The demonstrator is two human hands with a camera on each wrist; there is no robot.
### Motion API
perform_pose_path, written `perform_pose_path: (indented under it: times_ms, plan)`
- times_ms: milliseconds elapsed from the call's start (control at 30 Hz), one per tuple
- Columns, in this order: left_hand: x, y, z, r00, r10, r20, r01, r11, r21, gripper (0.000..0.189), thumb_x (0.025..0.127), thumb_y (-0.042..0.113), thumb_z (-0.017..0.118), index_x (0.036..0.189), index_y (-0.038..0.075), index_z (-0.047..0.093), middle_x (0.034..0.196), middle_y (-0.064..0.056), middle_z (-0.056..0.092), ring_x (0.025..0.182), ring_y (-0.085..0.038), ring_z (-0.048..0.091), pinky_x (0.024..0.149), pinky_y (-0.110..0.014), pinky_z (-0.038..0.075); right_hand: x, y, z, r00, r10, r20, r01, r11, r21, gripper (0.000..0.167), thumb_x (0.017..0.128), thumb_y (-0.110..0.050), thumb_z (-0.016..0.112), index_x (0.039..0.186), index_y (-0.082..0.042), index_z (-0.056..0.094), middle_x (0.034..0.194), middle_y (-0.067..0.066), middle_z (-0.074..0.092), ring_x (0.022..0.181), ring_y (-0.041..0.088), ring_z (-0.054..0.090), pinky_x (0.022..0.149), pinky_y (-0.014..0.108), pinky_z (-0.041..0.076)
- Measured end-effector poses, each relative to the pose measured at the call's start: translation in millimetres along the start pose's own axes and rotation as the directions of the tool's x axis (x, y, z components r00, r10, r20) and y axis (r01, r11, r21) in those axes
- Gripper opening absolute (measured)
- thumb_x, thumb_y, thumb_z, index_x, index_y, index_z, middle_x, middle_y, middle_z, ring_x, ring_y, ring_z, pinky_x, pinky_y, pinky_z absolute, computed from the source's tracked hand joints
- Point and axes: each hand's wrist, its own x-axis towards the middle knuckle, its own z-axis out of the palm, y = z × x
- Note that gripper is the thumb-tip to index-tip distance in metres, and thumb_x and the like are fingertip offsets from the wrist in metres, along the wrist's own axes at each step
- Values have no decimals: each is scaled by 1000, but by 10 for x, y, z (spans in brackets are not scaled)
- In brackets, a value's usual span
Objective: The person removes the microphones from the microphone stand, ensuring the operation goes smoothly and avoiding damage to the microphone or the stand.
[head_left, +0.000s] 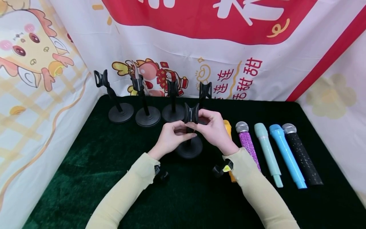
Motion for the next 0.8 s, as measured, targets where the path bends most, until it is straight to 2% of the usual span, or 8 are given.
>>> perform_pose_path:
  times_ms: [233,600,800]
  plan:
    - [-2,-15,-1,1000,3,-5,-3,1000,1,24,86,31,85,103,16,76,98,-1,75,93,-19,74,82,-34,60,-18,40,14,1000,9,-4,-9,1000,8,11,85,-5,84,94,-4,77,93,7,73,97,20,71,91,38,57]
    - [-3,-11,-8,1000,-17,-1,17,1000,3,25,86,32,85,104,17,76,100,0,75,93,-19,73,83,-34,60,-33,-31,34,998,59,-1,-59,998,-24,9,87,3,80,94,3,74,93,9,72,97,21,71,93,43,56]
    - [-5,-15,-6,1000,-13,-2,13,1000,12,25,86,33,85,104,19,76,100,0,75,93,-18,73,82,-33,60,-39,-26,39,999,52,-9,-52,997,-55,10,86,2,81,94,1,75,91,8,73,95,21,72,91,47,56]
